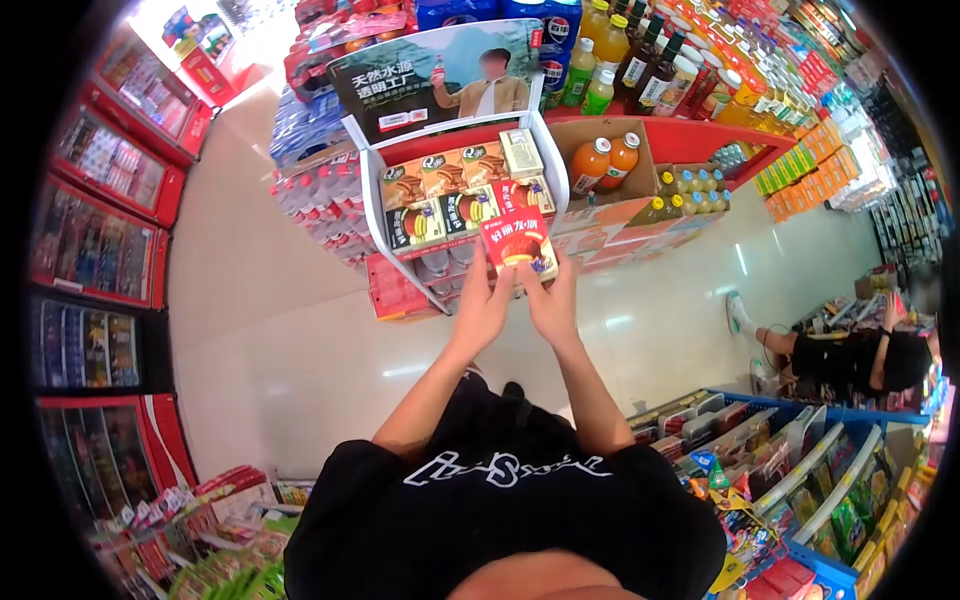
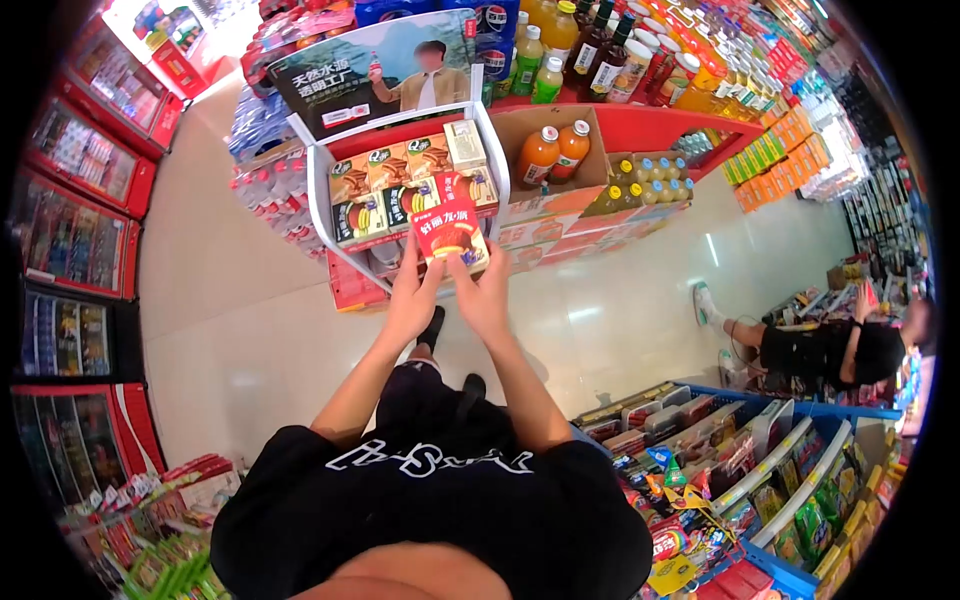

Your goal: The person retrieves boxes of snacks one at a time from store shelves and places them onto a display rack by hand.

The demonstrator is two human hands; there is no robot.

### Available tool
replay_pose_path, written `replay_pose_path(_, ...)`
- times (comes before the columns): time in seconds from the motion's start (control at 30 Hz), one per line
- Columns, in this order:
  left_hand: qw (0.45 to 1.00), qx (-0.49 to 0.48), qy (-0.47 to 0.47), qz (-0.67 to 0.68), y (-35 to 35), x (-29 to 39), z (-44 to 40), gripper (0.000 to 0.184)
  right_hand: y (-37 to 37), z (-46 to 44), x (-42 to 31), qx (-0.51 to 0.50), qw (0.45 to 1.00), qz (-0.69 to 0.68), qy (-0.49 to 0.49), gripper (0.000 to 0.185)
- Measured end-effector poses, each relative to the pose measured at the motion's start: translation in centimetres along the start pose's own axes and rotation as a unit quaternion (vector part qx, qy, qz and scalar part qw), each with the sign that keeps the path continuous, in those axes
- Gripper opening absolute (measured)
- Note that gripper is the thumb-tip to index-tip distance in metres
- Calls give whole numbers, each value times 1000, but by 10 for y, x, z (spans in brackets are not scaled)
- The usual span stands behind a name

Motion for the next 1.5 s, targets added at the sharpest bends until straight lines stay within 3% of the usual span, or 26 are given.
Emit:
replay_pose_path(0.13, 1000, -16, -4, -5, 7, -29, -63, 73, -20, -49, 3, 16, 998, 58, 1, 38)
replay_pose_path(0.17, 999, -21, 30, 17, 13, -20, -76, 73, -25, -59, -1, 18, 997, 72, -4, 39)
replay_pose_path(0.33, 998, -5, -7, -62, 49, -30, -160, 74, -74, -131, -23, 36, 972, 215, 85, 34)
replay_pose_path(0.4, 997, 12, -33, -67, 59, -27, -188, 73, -92, -151, -40, 22, 981, 189, 39, 41)
replay_pose_path(0.43, 998, -20, 50, 29, 64, -22, -196, 72, -102, -159, -47, 20, 987, 158, 12, 44)
replay_pose_path(0.5, 998, -7, 57, -23, 71, -31, -208, 71, -120, -163, -60, 50, 991, 119, -46, 54)
replay_pose_path(0.6, 995, 9, 37, -91, 70, -75, -226, 72, -110, -179, 9, 67, 970, 234, -18, 62)
replay_pose_path(0.63, 994, 7, 48, -102, 69, -80, -230, 72, -108, -180, 15, 76, 930, 358, 21, 66)
replay_pose_path(0.73, 989, 24, 50, -135, 61, -89, -236, 71, -115, -179, 15, 105, 932, 346, 34, 63)
replay_pose_path(0.9, 991, 9, 20, -130, 61, -83, -239, 69, -114, -182, 28, 137, 954, 266, -26, 59)
replay_pose_path(0.93, 991, 4, 5, -131, 61, -83, -239, 70, -113, -181, 29, 149, 940, 306, 24, 59)
replay_pose_path(1.0, 992, -1, -23, -128, 59, -87, -238, 72, -114, -178, 32, 158, 940, 303, -15, 59)
replay_pose_path(1.2, 990, -9, 11, -142, 54, -96, -235, 72, -115, -169, 7, 144, 940, 307, 35, 70)
replay_pose_path(1.23, 990, -20, 26, -136, 56, -101, -236, 73, -115, -161, 1, 139, 972, 183, -42, 73)
replay_pose_path(1.33, 992, -42, 61, -106, 60, -91, -236, 72, -103, -129, -9, 156, 984, 68, -47, 75)
replay_pose_path(1.5, 995, -58, 74, -24, 59, -103, -237, 73, -52, -38, -31, 276, 950, 115, -93, 77)
Point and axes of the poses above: each hand's wrist, its own z-axis away from the middle knuckle, its own y-axis out of the back of the hand, x = y × z, the point moved 3 cm from there along -z, towards the middle knuckle, and after that the axes turned 3 degrees about x, right-handed, at the moved point
